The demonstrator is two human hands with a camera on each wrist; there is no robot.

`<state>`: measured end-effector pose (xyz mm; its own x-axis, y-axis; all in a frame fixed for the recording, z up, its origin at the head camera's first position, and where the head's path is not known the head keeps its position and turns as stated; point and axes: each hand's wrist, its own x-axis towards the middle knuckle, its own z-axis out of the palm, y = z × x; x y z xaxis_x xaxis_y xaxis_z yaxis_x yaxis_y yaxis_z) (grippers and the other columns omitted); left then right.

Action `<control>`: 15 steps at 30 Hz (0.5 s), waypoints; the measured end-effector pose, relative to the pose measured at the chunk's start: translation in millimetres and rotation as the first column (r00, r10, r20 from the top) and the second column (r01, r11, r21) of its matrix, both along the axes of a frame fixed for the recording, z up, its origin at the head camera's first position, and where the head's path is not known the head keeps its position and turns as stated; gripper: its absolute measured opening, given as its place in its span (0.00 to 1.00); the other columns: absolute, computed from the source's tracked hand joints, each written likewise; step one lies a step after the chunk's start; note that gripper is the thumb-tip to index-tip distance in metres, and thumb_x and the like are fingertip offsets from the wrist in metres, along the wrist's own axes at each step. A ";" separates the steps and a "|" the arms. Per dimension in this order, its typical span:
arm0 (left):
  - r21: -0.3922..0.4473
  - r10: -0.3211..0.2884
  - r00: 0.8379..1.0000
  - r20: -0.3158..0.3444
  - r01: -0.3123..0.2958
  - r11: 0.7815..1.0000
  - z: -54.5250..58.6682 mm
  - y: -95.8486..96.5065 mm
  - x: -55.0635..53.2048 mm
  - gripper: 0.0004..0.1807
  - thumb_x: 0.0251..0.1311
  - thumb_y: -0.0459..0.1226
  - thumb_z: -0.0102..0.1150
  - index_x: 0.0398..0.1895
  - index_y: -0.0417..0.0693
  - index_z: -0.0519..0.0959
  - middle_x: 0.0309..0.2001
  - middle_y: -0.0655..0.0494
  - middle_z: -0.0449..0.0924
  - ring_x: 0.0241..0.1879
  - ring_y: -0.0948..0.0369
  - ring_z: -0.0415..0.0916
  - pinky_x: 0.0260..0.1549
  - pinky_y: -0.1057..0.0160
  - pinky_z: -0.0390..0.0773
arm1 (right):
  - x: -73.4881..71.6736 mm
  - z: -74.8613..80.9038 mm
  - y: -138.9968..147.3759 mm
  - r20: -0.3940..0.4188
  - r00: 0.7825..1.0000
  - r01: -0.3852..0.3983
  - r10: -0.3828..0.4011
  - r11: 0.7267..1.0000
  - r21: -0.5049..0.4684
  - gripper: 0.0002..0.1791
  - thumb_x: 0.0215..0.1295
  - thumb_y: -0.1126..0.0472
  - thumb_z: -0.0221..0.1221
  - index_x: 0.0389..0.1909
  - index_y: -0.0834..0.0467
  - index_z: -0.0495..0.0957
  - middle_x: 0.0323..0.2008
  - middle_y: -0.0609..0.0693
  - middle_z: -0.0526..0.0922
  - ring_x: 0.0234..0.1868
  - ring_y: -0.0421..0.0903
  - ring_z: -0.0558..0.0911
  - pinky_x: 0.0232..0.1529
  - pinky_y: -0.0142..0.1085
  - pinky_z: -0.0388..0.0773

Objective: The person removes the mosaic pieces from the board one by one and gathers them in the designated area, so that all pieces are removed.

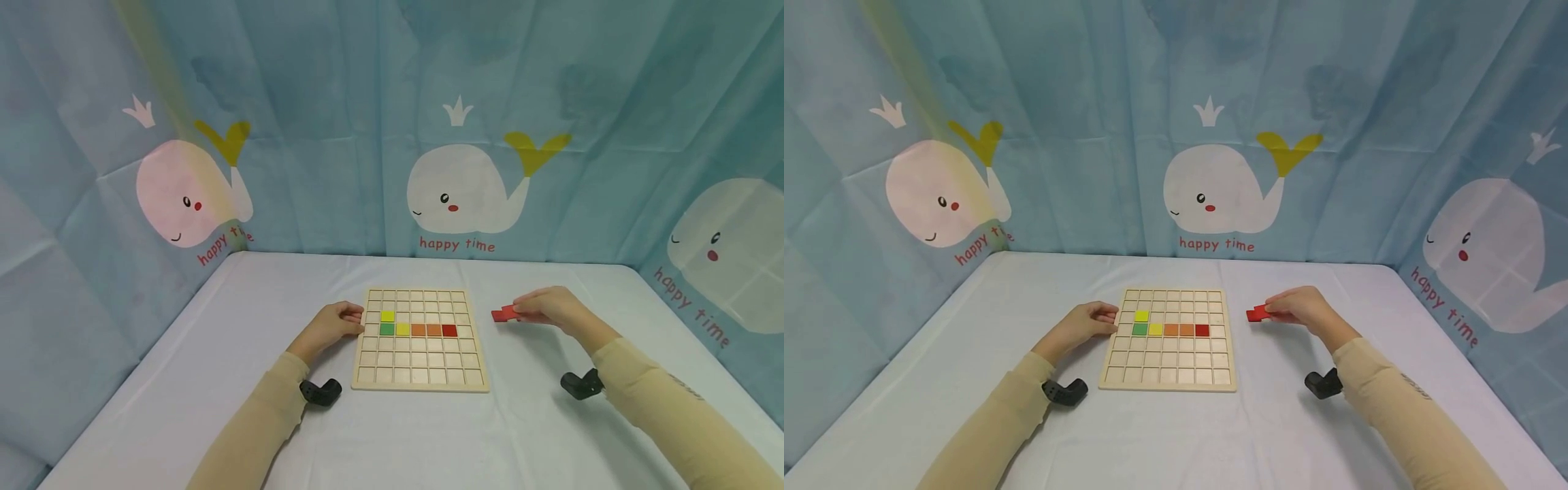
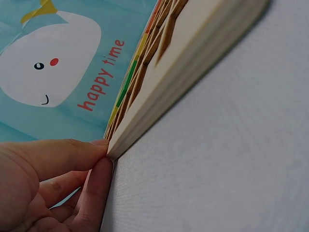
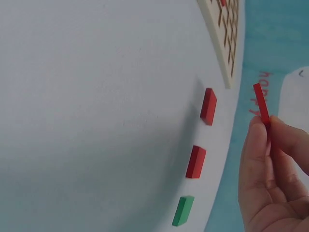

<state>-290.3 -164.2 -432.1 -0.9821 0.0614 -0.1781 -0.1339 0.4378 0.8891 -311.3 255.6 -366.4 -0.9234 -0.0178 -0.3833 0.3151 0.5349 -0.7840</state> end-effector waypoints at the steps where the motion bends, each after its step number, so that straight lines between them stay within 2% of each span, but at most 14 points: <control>1: 0.000 0.000 1.000 0.001 0.000 1.000 0.1 0.0 0.1 0.24 0.58 0.30 0.65 0.59 0.38 0.76 0.47 0.47 0.80 0.45 0.59 0.76 0.41 0.69 0.79 | 0.5 0.2 2.1 0.004 1.000 0.004 -0.004 1.000 -0.001 0.27 0.67 0.55 0.64 0.61 0.69 0.75 0.50 0.59 0.84 0.34 0.38 0.84 0.50 0.36 0.83; 6: 0.007 0.005 1.000 0.009 -0.005 1.000 -0.4 -0.8 -0.3 0.24 0.59 0.29 0.65 0.60 0.38 0.76 0.48 0.47 0.80 0.45 0.59 0.76 0.42 0.68 0.80 | 1.1 0.4 10.4 0.015 1.000 0.016 -0.016 1.000 -0.023 0.28 0.66 0.55 0.64 0.62 0.68 0.74 0.45 0.53 0.85 0.34 0.38 0.83 0.49 0.35 0.83; 11: 0.000 0.009 1.000 0.016 -0.009 1.000 -1.3 -1.0 -1.3 0.24 0.59 0.30 0.65 0.60 0.38 0.76 0.49 0.47 0.80 0.46 0.59 0.77 0.42 0.68 0.79 | 2.1 -0.3 19.1 0.022 1.000 0.015 -0.015 1.000 0.000 0.29 0.67 0.53 0.64 0.62 0.67 0.74 0.46 0.51 0.85 0.37 0.38 0.83 0.49 0.33 0.83; 15: -0.001 0.005 1.000 0.017 -0.005 1.000 -1.9 -0.9 -2.4 0.24 0.59 0.30 0.65 0.60 0.39 0.76 0.49 0.47 0.80 0.46 0.59 0.77 0.42 0.68 0.79 | 2.3 0.3 26.5 0.034 0.999 0.032 -0.032 0.999 0.004 0.30 0.66 0.52 0.65 0.63 0.66 0.74 0.42 0.47 0.85 0.37 0.38 0.82 0.48 0.32 0.83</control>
